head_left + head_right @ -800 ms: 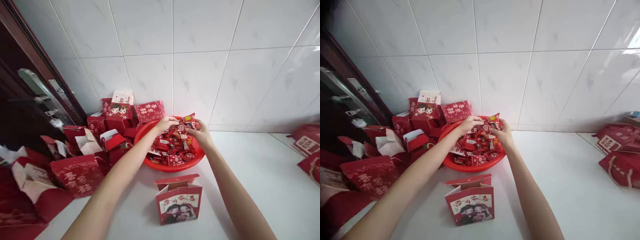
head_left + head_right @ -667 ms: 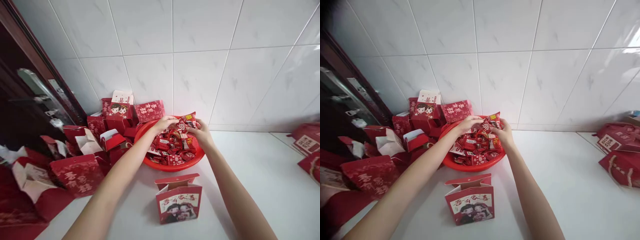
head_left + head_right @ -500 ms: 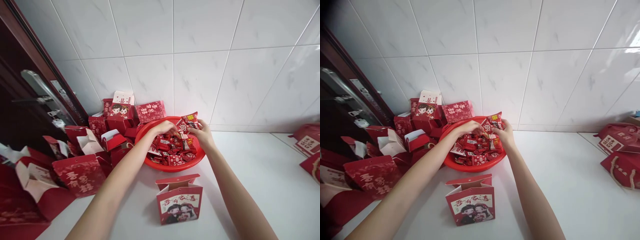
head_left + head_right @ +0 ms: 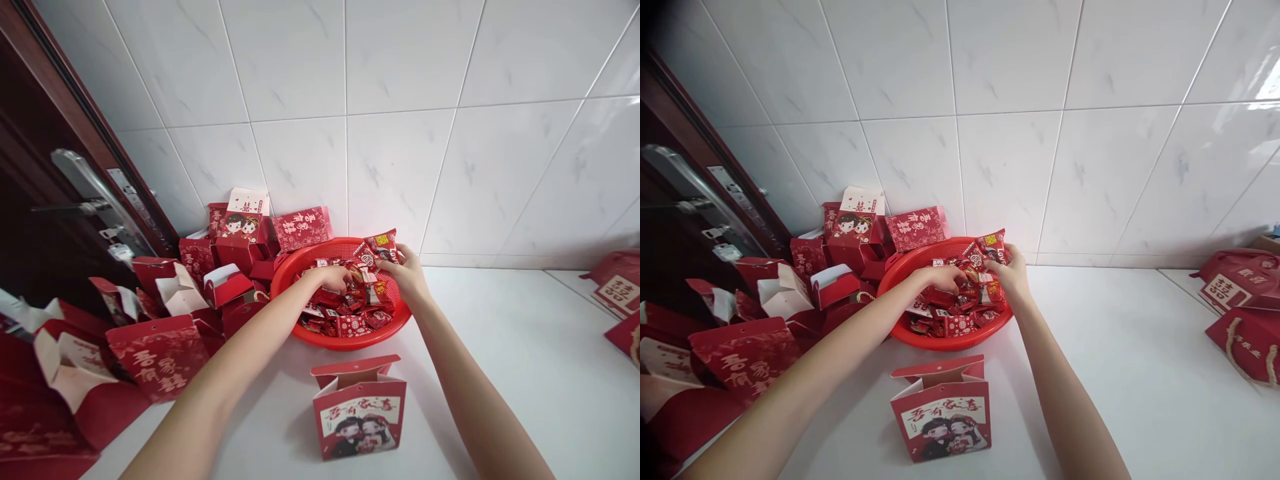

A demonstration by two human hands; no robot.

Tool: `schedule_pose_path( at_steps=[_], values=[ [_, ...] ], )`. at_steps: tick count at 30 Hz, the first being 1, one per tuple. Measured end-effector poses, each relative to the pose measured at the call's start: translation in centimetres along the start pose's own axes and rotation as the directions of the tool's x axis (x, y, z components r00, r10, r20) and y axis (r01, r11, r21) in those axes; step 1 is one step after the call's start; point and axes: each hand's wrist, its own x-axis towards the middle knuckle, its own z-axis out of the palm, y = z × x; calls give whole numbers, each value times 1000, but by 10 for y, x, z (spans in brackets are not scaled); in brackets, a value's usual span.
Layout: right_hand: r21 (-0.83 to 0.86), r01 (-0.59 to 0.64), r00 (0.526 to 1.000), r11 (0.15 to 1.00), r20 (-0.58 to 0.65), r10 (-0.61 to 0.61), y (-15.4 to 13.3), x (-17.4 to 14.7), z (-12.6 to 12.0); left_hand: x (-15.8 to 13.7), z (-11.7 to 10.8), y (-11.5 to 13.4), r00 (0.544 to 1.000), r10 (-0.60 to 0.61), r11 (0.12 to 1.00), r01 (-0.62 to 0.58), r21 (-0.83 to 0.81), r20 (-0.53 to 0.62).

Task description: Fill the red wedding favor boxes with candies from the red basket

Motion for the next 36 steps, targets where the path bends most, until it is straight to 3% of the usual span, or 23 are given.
schedule_pose_path(
  at_steps=[7, 17, 21, 26, 28, 31, 36],
  values=[
    [-13, -13, 1000, 1000, -17, 13, -4, -2, 1, -1, 1, 4, 998, -29, 991, 23, 131, 48],
    [-24, -8, 1000, 1000, -5, 8, -2, -1, 0, 4, 15, 11, 998, 53, 993, -57, 101, 43],
    [-14, -2, 1000, 1000, -14, 2, -2, -1, 1, 3, 12, 13, 997, 79, 997, -79, 10, 4],
    [-18, 5, 1000, 1000, -16, -5, -2, -1, 1, -1, -7, 8, 982, 87, 980, -114, -160, -165],
    [-26, 10, 1000, 1000, -24, -11, -2, -1, 1, -3, -13, 4, 962, 108, 931, -187, -314, -250],
    [-34, 17, 998, 999, -54, -19, -2, -1, 1, -6, -21, 1, 918, 96, 774, -312, -551, -385],
    [-45, 8, 997, 999, -80, -12, 1, -1, 0, -15, -26, 7, 886, 26, 577, -392, -717, -463]
  ],
)
